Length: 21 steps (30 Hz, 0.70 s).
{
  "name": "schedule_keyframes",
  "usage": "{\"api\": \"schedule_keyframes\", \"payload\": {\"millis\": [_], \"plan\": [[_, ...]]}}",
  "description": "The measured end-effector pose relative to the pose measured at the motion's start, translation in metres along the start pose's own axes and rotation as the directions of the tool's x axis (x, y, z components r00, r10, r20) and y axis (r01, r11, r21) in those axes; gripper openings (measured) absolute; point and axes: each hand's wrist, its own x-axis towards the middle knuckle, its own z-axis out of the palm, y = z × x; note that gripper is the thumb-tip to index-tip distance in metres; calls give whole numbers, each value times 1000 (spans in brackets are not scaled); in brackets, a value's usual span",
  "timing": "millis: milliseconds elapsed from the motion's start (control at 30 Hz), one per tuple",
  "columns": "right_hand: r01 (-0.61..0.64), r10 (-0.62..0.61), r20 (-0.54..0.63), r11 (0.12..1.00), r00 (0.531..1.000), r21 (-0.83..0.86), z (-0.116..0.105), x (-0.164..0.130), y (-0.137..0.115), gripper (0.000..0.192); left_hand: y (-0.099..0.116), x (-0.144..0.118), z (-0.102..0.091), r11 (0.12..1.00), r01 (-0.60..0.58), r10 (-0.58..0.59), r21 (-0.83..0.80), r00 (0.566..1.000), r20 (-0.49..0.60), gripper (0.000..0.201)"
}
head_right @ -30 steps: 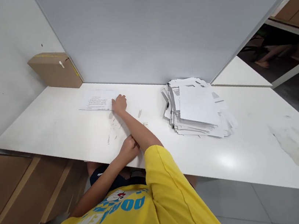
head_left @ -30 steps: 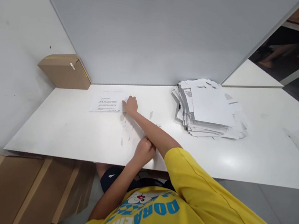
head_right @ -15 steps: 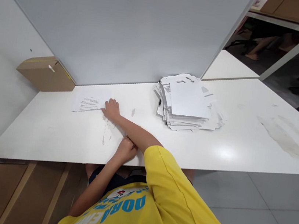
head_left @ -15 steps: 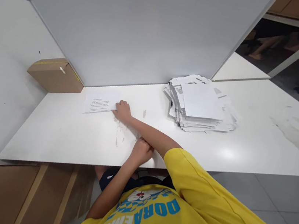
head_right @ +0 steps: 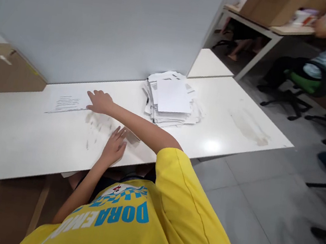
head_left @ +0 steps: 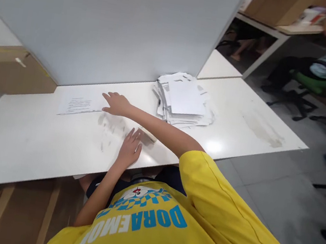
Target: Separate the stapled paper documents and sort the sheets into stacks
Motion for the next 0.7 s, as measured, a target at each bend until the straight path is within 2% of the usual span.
{"api": "schedule_keyframes", "payload": {"millis": [67,100,167,233,267,300,367,433,500,633,700], "plan": [[-88,80,-150,995,985,-50,-21,-37,40,73,9,7,3,998,-53,53,24,999,-8,49],[-185,166,-257,981,952,-53,-27,-60,64,75,16,13,5,998,-53,53,27,999,-6,49],[-415,373,-427,910,823,-5,-30,-105,115,84,32,26,13,1000,-11,11,8,1000,1,47],[-587,527,-483,809,699,33,-26,-143,157,92,42,38,21,1000,20,-20,-5,999,26,36],[-643,581,-472,765,663,39,-24,-158,172,91,45,43,23,999,31,-31,-12,999,41,28],[-673,610,-457,739,648,33,-22,-171,182,87,45,46,25,999,38,-37,-19,998,54,21],[-678,613,-432,735,661,6,-22,-190,190,71,42,46,25,998,40,-37,-39,997,70,14],[-657,593,-420,754,687,-13,-25,-203,187,48,38,42,23,997,30,-25,-65,997,69,15],[-662,594,-417,750,688,-23,-31,-210,183,31,32,37,20,996,22,-17,-84,998,66,16],[-718,612,-457,691,645,-88,-44,-218,179,32,24,32,17,992,56,-51,-114,998,49,17],[-726,586,-510,677,630,-118,-48,-224,176,35,23,30,16,990,51,-51,-129,999,2,18]]}}
